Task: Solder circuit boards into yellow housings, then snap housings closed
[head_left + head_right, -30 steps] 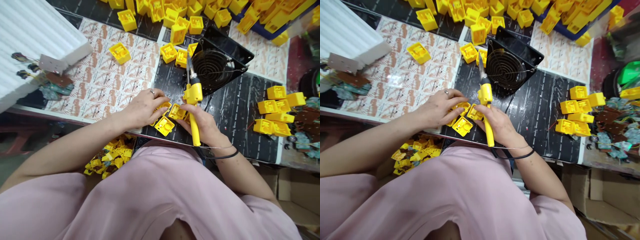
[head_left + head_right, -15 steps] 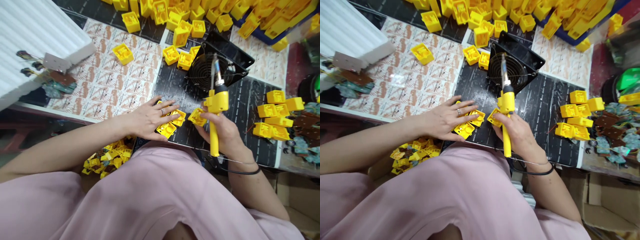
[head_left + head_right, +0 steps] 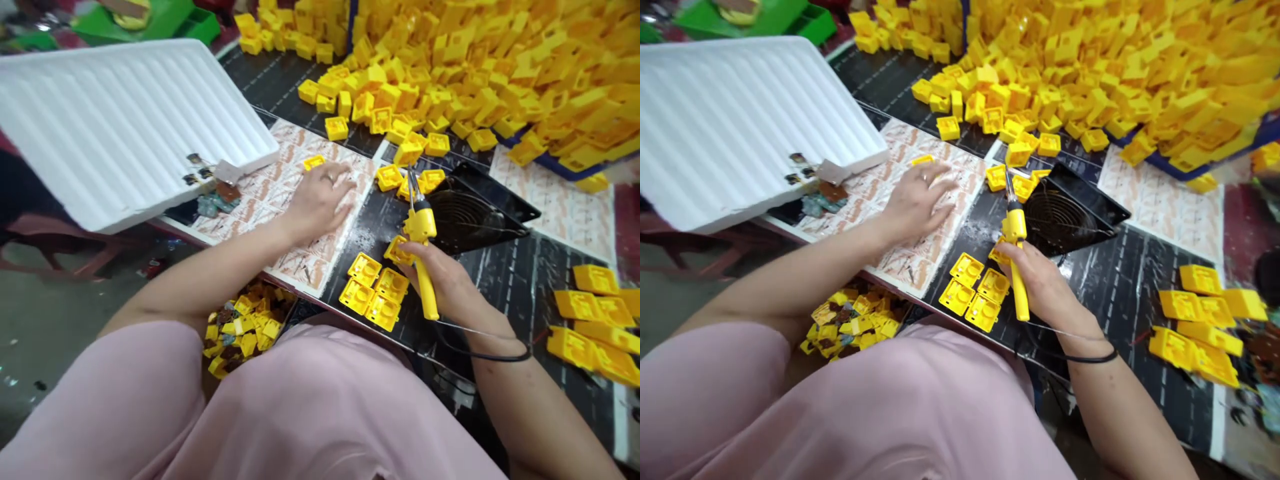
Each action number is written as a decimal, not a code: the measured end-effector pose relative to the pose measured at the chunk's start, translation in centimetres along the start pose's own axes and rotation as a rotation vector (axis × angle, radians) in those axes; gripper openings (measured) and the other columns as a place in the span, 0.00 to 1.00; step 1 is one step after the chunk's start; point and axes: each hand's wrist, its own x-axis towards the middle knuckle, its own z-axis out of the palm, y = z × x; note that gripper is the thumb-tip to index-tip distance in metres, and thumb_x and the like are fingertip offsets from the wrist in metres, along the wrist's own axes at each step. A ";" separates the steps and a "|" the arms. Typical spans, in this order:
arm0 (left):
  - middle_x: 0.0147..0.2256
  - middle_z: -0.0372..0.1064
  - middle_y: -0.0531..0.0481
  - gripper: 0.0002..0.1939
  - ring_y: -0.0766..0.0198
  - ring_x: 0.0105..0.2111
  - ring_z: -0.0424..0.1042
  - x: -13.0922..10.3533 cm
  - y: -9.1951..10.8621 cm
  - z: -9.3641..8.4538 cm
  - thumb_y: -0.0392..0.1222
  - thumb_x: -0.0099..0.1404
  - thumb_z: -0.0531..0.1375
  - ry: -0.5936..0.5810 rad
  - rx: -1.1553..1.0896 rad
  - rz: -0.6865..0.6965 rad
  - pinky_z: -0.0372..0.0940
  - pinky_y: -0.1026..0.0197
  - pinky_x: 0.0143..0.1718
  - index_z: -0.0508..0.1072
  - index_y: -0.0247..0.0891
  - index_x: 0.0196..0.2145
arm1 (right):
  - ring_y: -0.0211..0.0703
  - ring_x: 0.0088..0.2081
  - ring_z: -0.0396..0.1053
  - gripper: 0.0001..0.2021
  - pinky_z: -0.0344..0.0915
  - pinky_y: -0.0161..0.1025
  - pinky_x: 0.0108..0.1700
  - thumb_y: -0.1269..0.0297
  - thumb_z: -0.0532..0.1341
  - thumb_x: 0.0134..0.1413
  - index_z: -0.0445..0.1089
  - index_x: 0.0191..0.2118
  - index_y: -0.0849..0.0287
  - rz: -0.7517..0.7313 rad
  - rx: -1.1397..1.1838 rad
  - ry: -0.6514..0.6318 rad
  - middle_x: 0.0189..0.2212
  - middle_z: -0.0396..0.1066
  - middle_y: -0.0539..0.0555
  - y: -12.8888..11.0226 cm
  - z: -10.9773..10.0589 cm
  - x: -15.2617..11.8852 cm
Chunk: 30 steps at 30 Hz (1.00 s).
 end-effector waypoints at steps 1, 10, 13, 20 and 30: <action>0.68 0.61 0.34 0.25 0.40 0.68 0.58 1.3 -1.7 -0.2 0.46 0.71 0.56 -0.038 0.055 -0.100 0.55 0.37 0.66 0.70 0.35 0.62 | 0.49 0.45 0.80 0.16 0.80 0.43 0.43 0.65 0.60 0.69 0.65 0.60 0.53 -0.006 0.010 -0.010 0.47 0.77 0.57 0.1 0.1 -0.2; 0.60 0.69 0.35 0.34 0.46 0.59 0.70 1.7 0.9 -2.0 0.50 0.70 0.59 -0.466 -0.008 0.006 0.63 0.48 0.61 0.62 0.37 0.70 | 0.51 0.42 0.80 0.15 0.79 0.45 0.40 0.63 0.61 0.68 0.68 0.57 0.55 0.001 -0.025 0.008 0.44 0.78 0.57 0.1 0.8 -0.2; 0.66 0.63 0.36 0.33 0.41 0.62 0.67 0.7 1.2 -2.4 0.58 0.71 0.56 -0.486 -0.026 0.041 0.62 0.42 0.63 0.67 0.39 0.67 | 0.49 0.43 0.79 0.15 0.78 0.42 0.42 0.64 0.61 0.69 0.67 0.58 0.54 0.014 0.004 -0.007 0.44 0.78 0.56 -0.4 0.8 0.1; 0.62 0.70 0.48 0.26 0.54 0.60 0.71 1.7 -1.9 -1.3 0.38 0.70 0.50 -0.408 -0.171 0.058 0.64 0.51 0.64 0.72 0.41 0.62 | 0.48 0.45 0.79 0.16 0.78 0.42 0.44 0.63 0.60 0.69 0.67 0.59 0.51 0.061 0.000 -0.017 0.47 0.78 0.56 -0.4 0.7 -0.1; 0.52 0.76 0.40 0.23 0.45 0.54 0.75 1.9 -0.3 -0.2 0.45 0.68 0.53 -0.439 -0.161 0.035 0.67 0.43 0.59 0.77 0.38 0.55 | 0.49 0.50 0.79 0.17 0.77 0.42 0.49 0.63 0.60 0.69 0.65 0.60 0.51 0.080 -0.003 -0.012 0.51 0.77 0.57 -0.4 0.4 -0.1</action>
